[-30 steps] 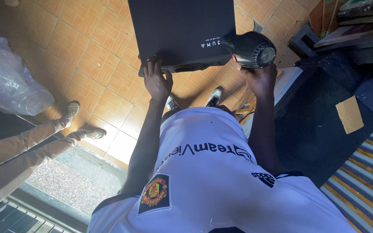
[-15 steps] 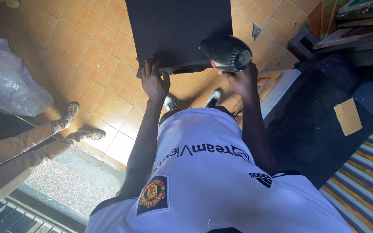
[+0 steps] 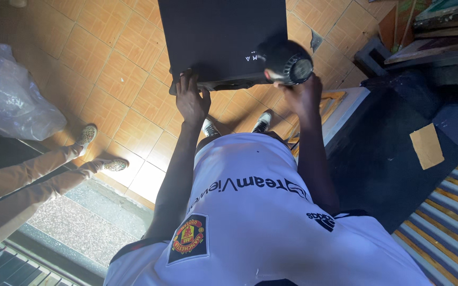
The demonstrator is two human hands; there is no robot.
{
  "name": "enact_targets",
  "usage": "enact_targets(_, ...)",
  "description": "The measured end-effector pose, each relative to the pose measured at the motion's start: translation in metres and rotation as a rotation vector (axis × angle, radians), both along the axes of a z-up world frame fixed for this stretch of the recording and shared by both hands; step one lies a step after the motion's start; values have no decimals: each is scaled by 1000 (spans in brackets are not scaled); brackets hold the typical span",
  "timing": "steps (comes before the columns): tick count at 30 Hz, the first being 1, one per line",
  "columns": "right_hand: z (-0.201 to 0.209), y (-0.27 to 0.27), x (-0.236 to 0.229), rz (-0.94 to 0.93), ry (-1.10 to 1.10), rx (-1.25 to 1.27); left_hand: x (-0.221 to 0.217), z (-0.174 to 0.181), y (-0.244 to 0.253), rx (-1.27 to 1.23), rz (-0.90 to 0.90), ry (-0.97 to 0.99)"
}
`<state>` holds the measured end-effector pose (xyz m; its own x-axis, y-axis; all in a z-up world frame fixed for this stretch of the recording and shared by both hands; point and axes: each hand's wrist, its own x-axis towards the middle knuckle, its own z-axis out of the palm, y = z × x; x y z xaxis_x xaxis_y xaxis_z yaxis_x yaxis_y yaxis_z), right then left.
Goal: The person uses a heat gun to apply heat to a printed logo on a black fabric panel laid on a table. They repeatedly move the heat gun over the logo area while smoothing the fabric with the other hand. The task continues without visible completion or removal of the panel.
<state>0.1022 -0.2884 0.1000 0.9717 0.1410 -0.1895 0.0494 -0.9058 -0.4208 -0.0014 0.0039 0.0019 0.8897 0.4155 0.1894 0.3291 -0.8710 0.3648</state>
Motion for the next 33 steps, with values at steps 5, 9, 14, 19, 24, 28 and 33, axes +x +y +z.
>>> enact_targets(5, 14, 22, -12, 48, -6, 131, 1, 2, -1, -4, 6, -26)
enact_targets(9, 0, 5, -7, 28, -109, 118, -1, -4, 1, -4, 4, -32)
enact_targets(14, 10, -25, -5, 32, -135, 64, -3, 7, 2, -19, 15, 13)
enact_targets(19, 21, 0, -15, 9, -50, 115, 5, 6, 6, 68, -6, 55)
enact_targets(24, 12, 17, -12, -14, -15, 92, 26, -3, 16, 29, -158, 115)
enact_targets(28, 7, -2, -6, -42, -96, 15, 46, 9, -17, -66, -247, 231)
enact_targets(33, 14, -27, -9, -88, -37, 19, 51, 5, -64, -124, -510, 107)
